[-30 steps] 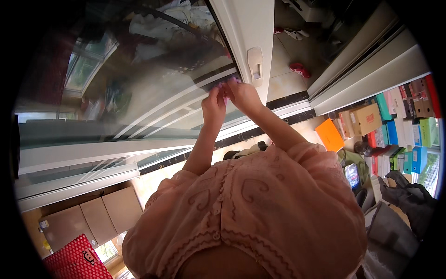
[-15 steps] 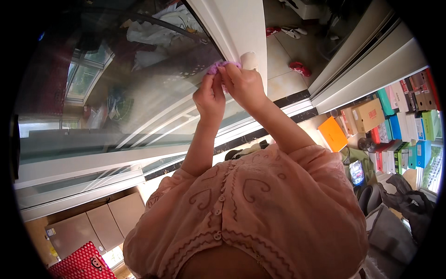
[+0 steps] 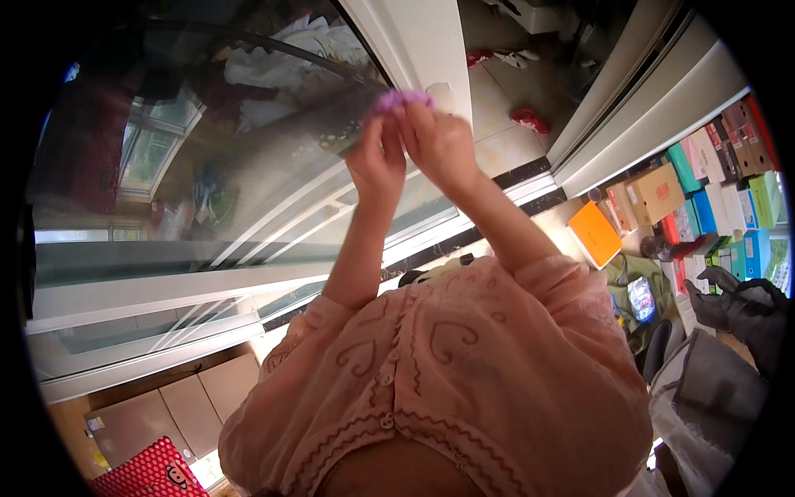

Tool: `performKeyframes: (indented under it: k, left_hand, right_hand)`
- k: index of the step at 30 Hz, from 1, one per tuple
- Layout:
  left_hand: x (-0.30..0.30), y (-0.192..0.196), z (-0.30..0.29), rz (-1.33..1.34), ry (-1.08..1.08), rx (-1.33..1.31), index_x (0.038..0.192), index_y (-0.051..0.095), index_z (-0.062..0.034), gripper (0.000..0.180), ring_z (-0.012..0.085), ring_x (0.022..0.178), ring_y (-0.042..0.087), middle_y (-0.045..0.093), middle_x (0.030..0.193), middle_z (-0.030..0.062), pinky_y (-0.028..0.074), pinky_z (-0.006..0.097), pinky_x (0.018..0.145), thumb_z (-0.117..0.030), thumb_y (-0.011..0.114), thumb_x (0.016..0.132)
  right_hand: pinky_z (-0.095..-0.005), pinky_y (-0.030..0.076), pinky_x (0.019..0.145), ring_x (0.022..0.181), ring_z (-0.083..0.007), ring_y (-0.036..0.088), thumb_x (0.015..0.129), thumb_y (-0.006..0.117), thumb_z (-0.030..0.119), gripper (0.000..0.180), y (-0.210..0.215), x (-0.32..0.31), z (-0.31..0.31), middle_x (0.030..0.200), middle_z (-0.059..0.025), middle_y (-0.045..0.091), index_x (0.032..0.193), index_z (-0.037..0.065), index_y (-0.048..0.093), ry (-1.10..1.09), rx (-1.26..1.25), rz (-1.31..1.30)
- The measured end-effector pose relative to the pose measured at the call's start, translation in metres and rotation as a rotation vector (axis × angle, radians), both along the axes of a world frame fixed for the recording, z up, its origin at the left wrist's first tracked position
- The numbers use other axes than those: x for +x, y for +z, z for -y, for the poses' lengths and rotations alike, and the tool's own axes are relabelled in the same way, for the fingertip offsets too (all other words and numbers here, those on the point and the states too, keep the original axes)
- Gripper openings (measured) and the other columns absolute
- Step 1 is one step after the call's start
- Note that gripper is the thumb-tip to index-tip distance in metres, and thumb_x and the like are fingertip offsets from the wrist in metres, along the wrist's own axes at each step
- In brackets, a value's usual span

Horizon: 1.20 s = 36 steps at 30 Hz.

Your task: The person cleans a large glass window and the adjacent white window frame using a pink cloth. They wipe the glass surface in broad strokes and then clean the frame edges and the window sill area.

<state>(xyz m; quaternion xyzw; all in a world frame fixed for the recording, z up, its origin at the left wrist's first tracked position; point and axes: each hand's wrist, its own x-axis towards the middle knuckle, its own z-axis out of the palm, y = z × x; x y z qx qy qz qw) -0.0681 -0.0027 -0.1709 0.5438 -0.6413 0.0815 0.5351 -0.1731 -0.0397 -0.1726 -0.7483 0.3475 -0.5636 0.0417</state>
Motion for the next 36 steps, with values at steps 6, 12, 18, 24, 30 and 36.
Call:
performKeyframes:
  k: [6,12,18,24,30,36]
  left_hand:
    - [-0.01,0.033,0.017,-0.099,-0.08,-0.073,0.095,0.063,-0.0033,0.007,0.0202,0.055,0.064,0.063,0.067,0.0116,0.048,0.028,0.051,-0.005,0.059,0.089]
    - [-0.005,-0.021,0.012,-0.109,-0.049,0.053,0.1,0.064,-0.0029,0.012,0.0175,0.057,0.064,0.065,0.071,0.0113,0.049,0.029,0.052,-0.005,0.058,0.09]
    - [-0.007,-0.075,0.0,-0.155,-0.059,0.324,0.101,0.062,-0.0046,0.013,0.0293,0.067,0.067,0.066,0.075,0.016,0.05,0.035,0.057,-0.006,0.054,0.09]
    - [-0.01,-0.035,0.006,-0.13,-0.052,0.148,0.098,0.061,-0.0051,0.012,0.0305,0.064,0.065,0.065,0.073,0.0141,0.05,0.036,0.055,-0.004,0.056,0.087]
    - [-0.012,0.085,0.02,-0.088,0.067,-0.145,0.09,0.062,-0.0061,0.003,0.0267,0.051,0.06,0.061,0.067,0.0109,0.044,0.03,0.046,-0.007,0.06,0.088]
    - [-0.01,0.063,0.019,-0.079,0.046,-0.192,0.087,0.062,-0.0015,0.006,0.012,0.051,0.055,0.059,0.061,0.0102,0.042,0.025,0.048,-0.005,0.059,0.089]
  right_hand:
    - [-0.0337,0.039,0.039,0.041,-0.0261,0.051,0.091,0.058,0.016,0.021,0.034,0.001,0.018,0.05,-0.0105,0.051,0.072,0.006,0.054,0.081,0.14,0.225]
    - [-0.0371,0.041,0.039,0.043,-0.0292,0.054,0.091,0.056,0.016,0.021,-0.01,-0.001,0.007,0.051,-0.0103,0.053,0.073,0.007,0.05,0.073,0.198,0.12]
    - [-0.0388,0.044,0.043,0.049,-0.0315,0.058,0.094,0.052,0.016,0.021,-0.088,-0.007,0.002,0.055,-0.0133,0.056,0.076,0.005,0.052,0.063,0.317,-0.032]
    - [-0.041,0.044,0.043,0.05,-0.0328,0.058,0.091,0.054,0.02,0.015,-0.044,-0.006,0.006,0.054,-0.0128,0.056,0.082,0.008,0.052,0.081,0.242,0.038]
    - [-0.0357,0.038,0.035,0.038,-0.0278,0.049,0.089,0.059,0.023,0.023,0.091,0.006,0.024,0.048,-0.0094,0.05,0.072,0.009,0.051,-0.02,-0.12,0.093]
    - [-0.0353,0.037,0.035,0.039,-0.0282,0.048,0.089,0.06,0.023,0.027,0.07,0.007,0.019,0.048,-0.0084,0.049,0.068,0.009,0.05,0.0,-0.026,0.136]
